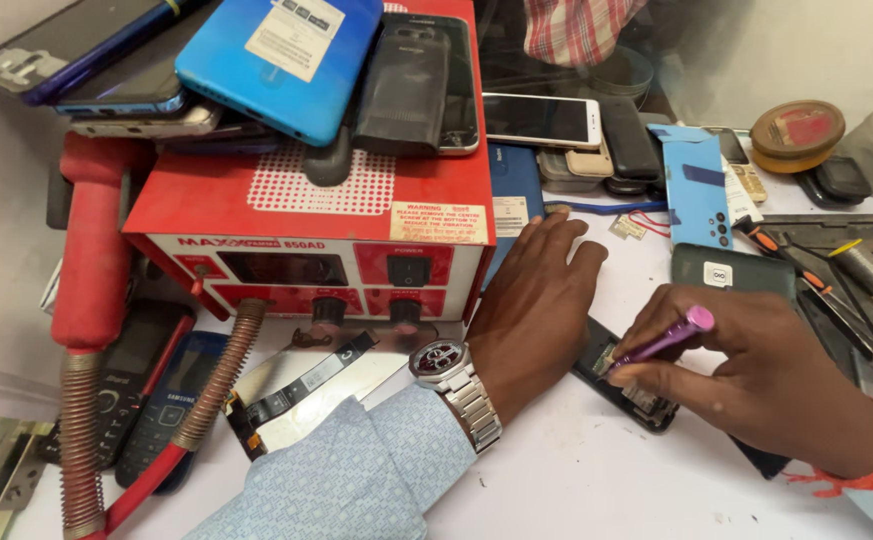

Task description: The person disassembles a black feature phone using a small screwdriver, removes the keypad, and inspects the internal components. The person then reassembles the phone by placing the keypad back and securing it with screws.

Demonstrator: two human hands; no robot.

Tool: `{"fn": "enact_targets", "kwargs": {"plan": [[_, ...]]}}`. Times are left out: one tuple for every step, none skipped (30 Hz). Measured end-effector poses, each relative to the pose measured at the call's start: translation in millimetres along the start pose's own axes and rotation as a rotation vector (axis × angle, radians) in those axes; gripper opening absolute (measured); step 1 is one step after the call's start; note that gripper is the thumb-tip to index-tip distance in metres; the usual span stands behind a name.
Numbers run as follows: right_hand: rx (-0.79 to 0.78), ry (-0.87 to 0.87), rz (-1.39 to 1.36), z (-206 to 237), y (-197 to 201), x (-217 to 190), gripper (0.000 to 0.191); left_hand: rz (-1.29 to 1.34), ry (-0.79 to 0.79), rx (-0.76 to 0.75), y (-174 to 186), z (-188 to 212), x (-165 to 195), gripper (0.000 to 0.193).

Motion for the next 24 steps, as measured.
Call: {"fn": "enact_targets", "kwargs": {"plan": [[0.013,-0.015,-0.001,0,1,2,0.026,-0.013,0.002,-0.002,0,0,0,0.035],[0.033,0.172,-0.05,0,1,-8,0.025,-0.025,0.004,-0.003,0,-1,0,0.037],[0.054,0.359,-0.098,4,3,-17,0.024,-0.036,0.006,-0.004,0,-1,0,0.038],[0.046,0.372,-0.125,5,1,-17,0.022,-0.026,0.002,-0.005,0,-1,1,0.039],[0.038,0.385,-0.154,5,-1,-17,0.02,-0.017,-0.002,-0.008,0,-1,1,0.04],[0.029,0.398,-0.182,5,-4,-17,0.018,-0.007,-0.005,-0.01,0,0,1,0.041],[0.038,0.408,-0.203,6,-5,-17,0.022,-0.01,-0.008,-0.008,0,-1,1,0.041],[0.046,0.418,-0.223,6,-5,-18,0.026,-0.011,-0.011,-0.006,0,-1,1,0.041],[0.054,0.429,-0.244,5,-5,-19,0.029,-0.015,-0.014,-0.004,0,-1,1,0.041],[0.024,0.459,-0.2,5,-5,-23,0.024,-0.007,-0.012,-0.007,1,-1,1,0.043],[-0.006,0.488,-0.157,7,-4,-26,0.02,0.0,-0.01,-0.01,1,-1,1,0.044],[-0.037,0.517,-0.113,8,-3,-29,0.015,0.008,-0.008,-0.012,1,-2,1,0.045],[-0.08,0.484,-0.13,7,-3,-29,0.015,0.004,-0.006,-0.015,1,-2,1,0.044],[-0.124,0.451,-0.146,7,-3,-28,0.015,0.001,-0.003,-0.018,1,-1,0,0.042],[-0.168,0.418,-0.162,7,-4,-26,0.015,-0.002,0.0,-0.02,1,-1,0,0.041],[-0.15,0.424,-0.152,7,-3,-26,0.014,-0.007,0.0,-0.017,1,-1,0,0.041],[-0.132,0.429,-0.141,7,-2,-26,0.013,-0.012,0.001,-0.014,0,-1,0,0.041],[-0.114,0.434,-0.13,7,-1,-25,0.011,-0.016,0.002,-0.01,0,0,0,0.042],[-0.097,0.427,-0.112,6,-1,-22,0.012,-0.015,0.005,-0.008,0,0,-1,0.04],[-0.079,0.418,-0.094,5,-2,-20,0.014,-0.014,0.005,-0.006,0,1,-1,0.039],[-0.057,0.41,-0.075,5,-2,-17,0.017,-0.013,0.003,-0.005,-1,0,-1,0.038],[-0.02,0.369,-0.044,4,-1,-12,0.019,-0.009,0.005,-0.002,-1,-1,0,0.038],[0.018,0.331,-0.016,4,-1,-9,0.021,-0.007,0.008,0.001,-1,-1,0,0.037],[0.057,0.292,0.012,5,0,-5,0.023,-0.006,0.01,0.002,0,-2,1,0.036]]}}
Point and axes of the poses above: each hand's wrist, its own z-axis away from the middle knuckle, its own y-axis out of the back of the hand, x = y × z, the point moved 6 cm from there along -z, towards the middle knuckle, and after that the axes turned 8 degrees about -x, right-handed, at the moved point
